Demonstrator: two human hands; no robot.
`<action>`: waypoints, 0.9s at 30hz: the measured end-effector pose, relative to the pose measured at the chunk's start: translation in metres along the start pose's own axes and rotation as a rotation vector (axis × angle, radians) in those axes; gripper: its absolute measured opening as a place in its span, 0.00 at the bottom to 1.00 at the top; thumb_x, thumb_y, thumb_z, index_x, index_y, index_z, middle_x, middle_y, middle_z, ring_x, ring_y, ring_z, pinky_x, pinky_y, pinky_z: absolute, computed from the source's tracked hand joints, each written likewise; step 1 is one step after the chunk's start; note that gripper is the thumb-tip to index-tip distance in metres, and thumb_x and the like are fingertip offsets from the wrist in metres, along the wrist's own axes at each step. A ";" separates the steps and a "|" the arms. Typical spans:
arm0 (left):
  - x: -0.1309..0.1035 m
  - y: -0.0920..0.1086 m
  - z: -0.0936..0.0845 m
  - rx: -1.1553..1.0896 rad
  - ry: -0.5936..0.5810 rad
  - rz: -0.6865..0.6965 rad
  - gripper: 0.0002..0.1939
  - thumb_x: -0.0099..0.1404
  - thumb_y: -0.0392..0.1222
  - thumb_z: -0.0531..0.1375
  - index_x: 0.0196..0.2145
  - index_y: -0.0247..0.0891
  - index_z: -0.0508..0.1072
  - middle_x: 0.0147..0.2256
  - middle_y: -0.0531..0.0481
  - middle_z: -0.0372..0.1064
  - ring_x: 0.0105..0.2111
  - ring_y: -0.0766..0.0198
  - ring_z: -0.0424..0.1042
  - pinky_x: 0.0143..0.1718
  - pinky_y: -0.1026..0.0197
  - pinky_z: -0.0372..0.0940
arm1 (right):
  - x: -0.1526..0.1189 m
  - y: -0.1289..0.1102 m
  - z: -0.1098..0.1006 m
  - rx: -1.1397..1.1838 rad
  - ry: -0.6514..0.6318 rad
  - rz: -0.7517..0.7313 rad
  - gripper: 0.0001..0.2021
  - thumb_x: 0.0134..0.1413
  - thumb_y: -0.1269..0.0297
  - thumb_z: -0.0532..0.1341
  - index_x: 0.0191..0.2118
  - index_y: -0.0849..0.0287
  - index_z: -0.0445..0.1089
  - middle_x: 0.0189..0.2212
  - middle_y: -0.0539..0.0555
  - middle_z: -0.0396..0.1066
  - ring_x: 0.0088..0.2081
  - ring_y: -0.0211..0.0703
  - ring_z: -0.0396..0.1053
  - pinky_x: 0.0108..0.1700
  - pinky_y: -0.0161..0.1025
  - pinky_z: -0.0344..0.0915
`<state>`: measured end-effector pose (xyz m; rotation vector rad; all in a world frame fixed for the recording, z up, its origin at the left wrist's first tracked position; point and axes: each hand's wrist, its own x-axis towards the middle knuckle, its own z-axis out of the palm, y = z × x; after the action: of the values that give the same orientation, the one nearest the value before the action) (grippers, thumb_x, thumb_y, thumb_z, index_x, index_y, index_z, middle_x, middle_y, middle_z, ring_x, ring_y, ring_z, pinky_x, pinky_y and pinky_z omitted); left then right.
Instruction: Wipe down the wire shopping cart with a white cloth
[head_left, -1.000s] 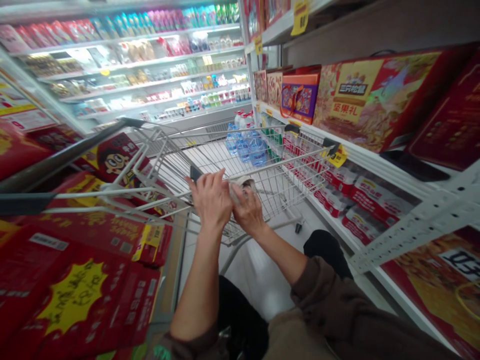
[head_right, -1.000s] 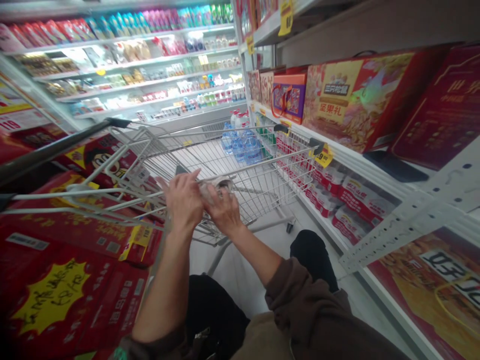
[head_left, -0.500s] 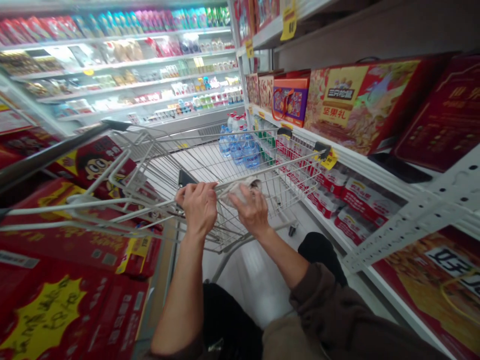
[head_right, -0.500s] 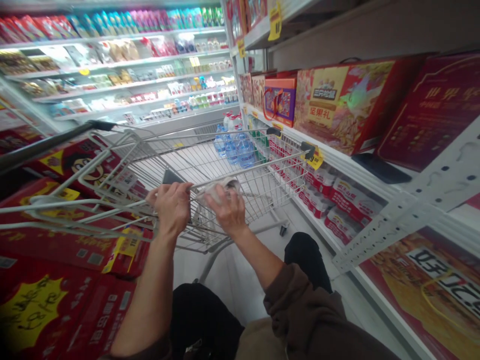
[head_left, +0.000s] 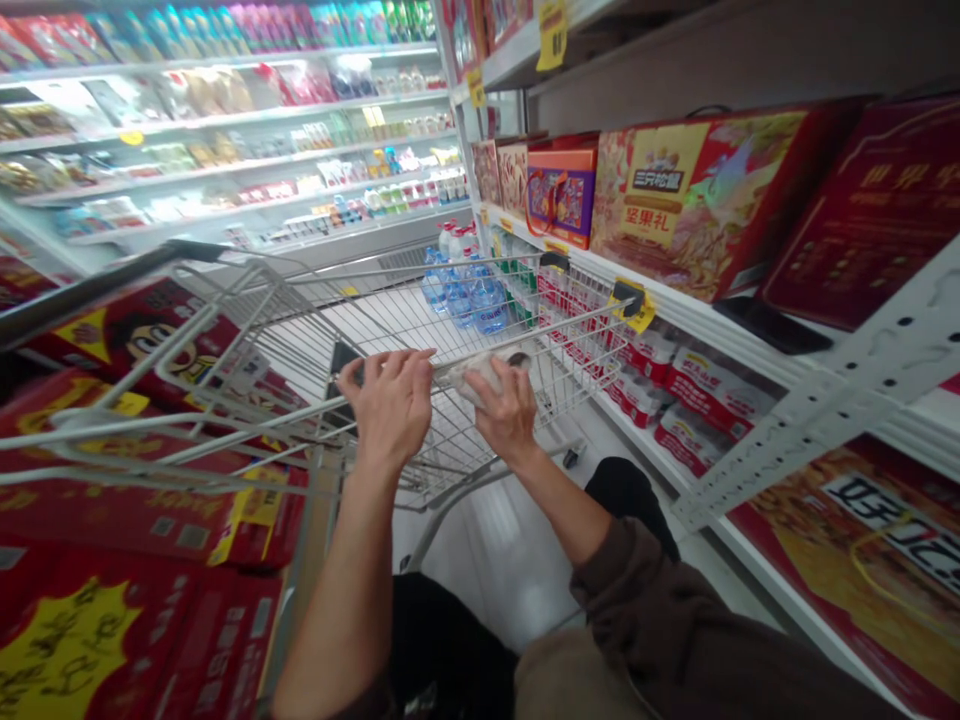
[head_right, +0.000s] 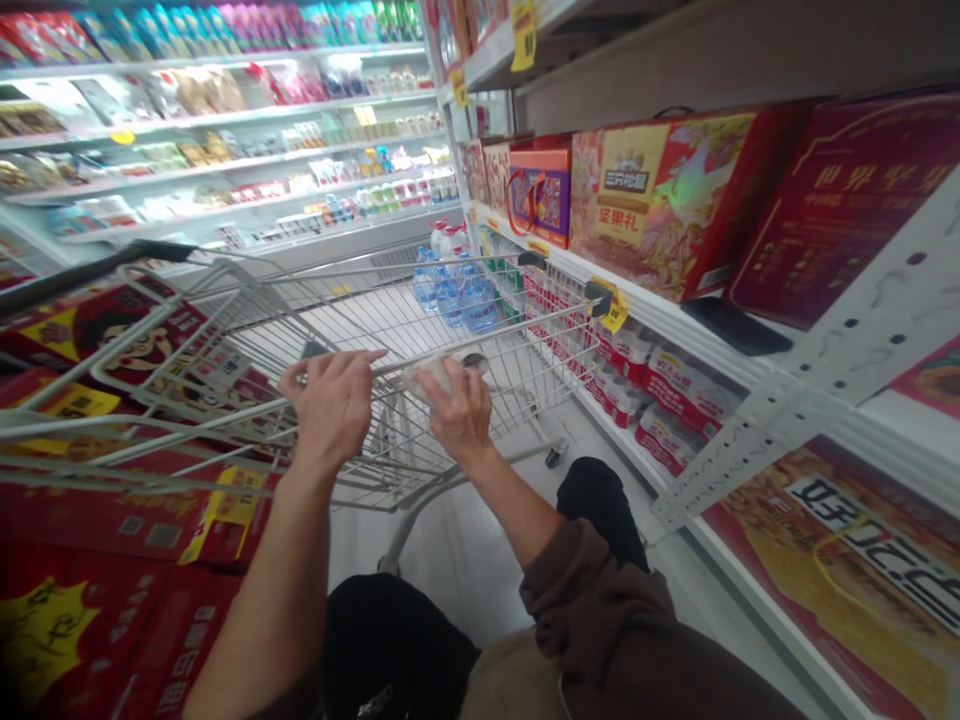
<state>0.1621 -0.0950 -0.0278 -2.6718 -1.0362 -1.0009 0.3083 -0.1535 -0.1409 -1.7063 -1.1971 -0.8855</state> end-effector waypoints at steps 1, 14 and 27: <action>0.002 0.004 0.003 -0.026 -0.025 0.018 0.26 0.79 0.47 0.40 0.50 0.46 0.78 0.47 0.47 0.78 0.53 0.51 0.68 0.62 0.42 0.44 | 0.000 0.002 0.002 -0.001 -0.001 -0.070 0.23 0.59 0.71 0.63 0.56 0.39 0.75 0.58 0.52 0.70 0.52 0.49 0.64 0.50 0.44 0.69; 0.001 -0.005 0.026 -0.043 0.091 0.068 0.28 0.79 0.47 0.38 0.47 0.43 0.78 0.38 0.48 0.78 0.43 0.55 0.71 0.58 0.46 0.47 | 0.002 0.049 0.001 -0.022 -0.052 0.143 0.25 0.56 0.75 0.61 0.57 0.45 0.74 0.60 0.56 0.68 0.56 0.52 0.62 0.57 0.49 0.67; -0.004 -0.022 0.022 -0.047 0.115 0.041 0.28 0.79 0.47 0.39 0.44 0.43 0.79 0.37 0.47 0.78 0.41 0.54 0.71 0.59 0.43 0.46 | 0.000 0.116 -0.005 -0.048 0.046 0.278 0.22 0.57 0.75 0.61 0.55 0.50 0.75 0.57 0.60 0.68 0.54 0.52 0.63 0.56 0.50 0.68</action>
<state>0.1579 -0.0729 -0.0504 -2.6246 -0.9432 -1.1695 0.4181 -0.1794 -0.1671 -1.8266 -0.8874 -0.7836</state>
